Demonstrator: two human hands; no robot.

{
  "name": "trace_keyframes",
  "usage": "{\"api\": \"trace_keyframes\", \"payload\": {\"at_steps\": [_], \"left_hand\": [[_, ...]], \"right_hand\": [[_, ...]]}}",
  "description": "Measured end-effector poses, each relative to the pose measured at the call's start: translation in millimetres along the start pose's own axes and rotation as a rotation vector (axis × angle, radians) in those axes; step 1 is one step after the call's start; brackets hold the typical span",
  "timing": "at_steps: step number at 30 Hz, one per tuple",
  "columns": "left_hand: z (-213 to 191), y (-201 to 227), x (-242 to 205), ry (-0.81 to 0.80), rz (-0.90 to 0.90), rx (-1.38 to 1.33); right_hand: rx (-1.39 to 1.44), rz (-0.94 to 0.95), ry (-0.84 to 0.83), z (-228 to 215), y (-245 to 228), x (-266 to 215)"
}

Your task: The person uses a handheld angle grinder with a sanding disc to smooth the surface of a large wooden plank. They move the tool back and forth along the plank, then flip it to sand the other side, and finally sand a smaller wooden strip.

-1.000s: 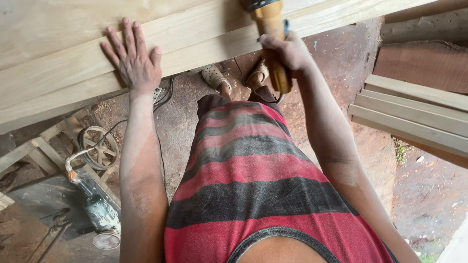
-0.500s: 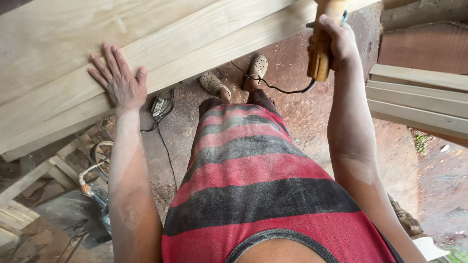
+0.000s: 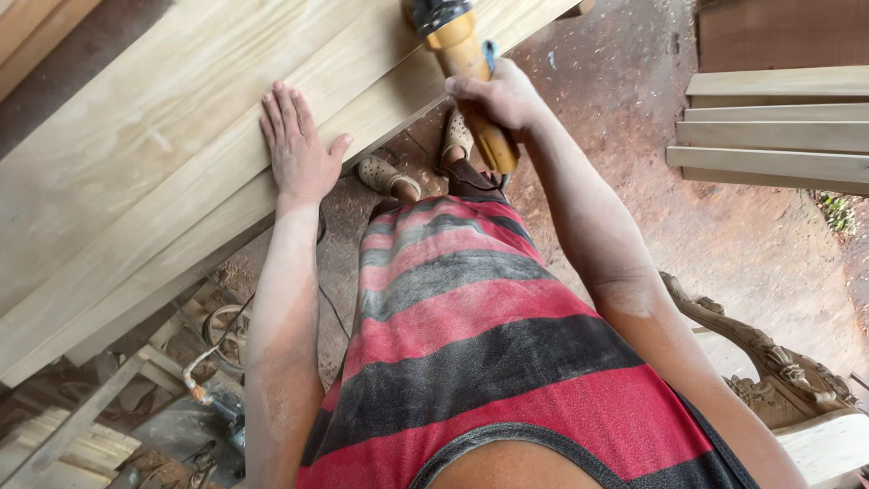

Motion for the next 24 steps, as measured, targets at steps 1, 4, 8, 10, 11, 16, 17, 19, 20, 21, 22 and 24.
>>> {"api": "trace_keyframes", "payload": {"at_steps": [1, 4, 8, 10, 11, 16, 17, 19, 20, 21, 22, 24], "left_hand": [[-0.1, 8.6, 4.7, 0.019, -0.001, -0.01], [-3.8, 22.1, 10.0, 0.071, -0.046, -0.007], [-10.8, 30.6, 14.8, 0.174, -0.102, -0.027], [-10.4, 34.8, 17.0, 0.189, -0.145, -0.039], [-10.4, 36.0, 15.6, 0.197, -0.17, -0.044], [-11.7, 39.5, 26.2, 0.167, -0.226, -0.011], [-11.9, 38.9, 24.4, 0.163, -0.239, -0.013], [-10.3, 35.4, 27.8, 0.118, -0.265, 0.019], [-9.6, 34.5, 33.5, 0.096, -0.277, 0.033], [-9.2, 35.2, 42.9, 0.072, -0.234, 0.07], [-9.1, 35.0, 46.8, 0.053, -0.207, 0.107], [-8.8, 33.7, 50.5, 0.0, -0.199, 0.133]], "right_hand": [[0.037, -0.008, 0.023, -17.9, -4.1, 1.9], [0.128, -0.015, 0.085, -78.9, -12.6, 10.2], [0.162, -0.035, 0.179, -162.4, -17.6, 24.4], [0.209, -0.065, 0.209, -199.2, -20.3, 31.2], [0.254, -0.078, 0.213, -214.9, -21.5, 32.9], [0.387, -0.125, 0.295, -267.7, -31.3, 48.1], [0.371, -0.108, 0.288, -269.7, -29.9, 49.2], [0.337, -0.085, 0.28, -266.9, -28.8, 49.6], [0.319, -0.074, 0.278, -264.9, -29.4, 49.2], [0.3, -0.063, 0.275, -261.4, -29.4, 47.4], [0.283, -0.076, 0.259, -253.4, -29.9, 46.5], [0.248, -0.1, 0.231, -235.0, -25.7, 38.4]]}}
Point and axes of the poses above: each hand's wrist, its own x-axis towards the middle knuckle, its own z-axis out of the palm, y = z × x, the point moved 4 cm from there along x, towards the middle knuckle, and after that the axes turned 6 degrees about y, right-handed, at the moved point
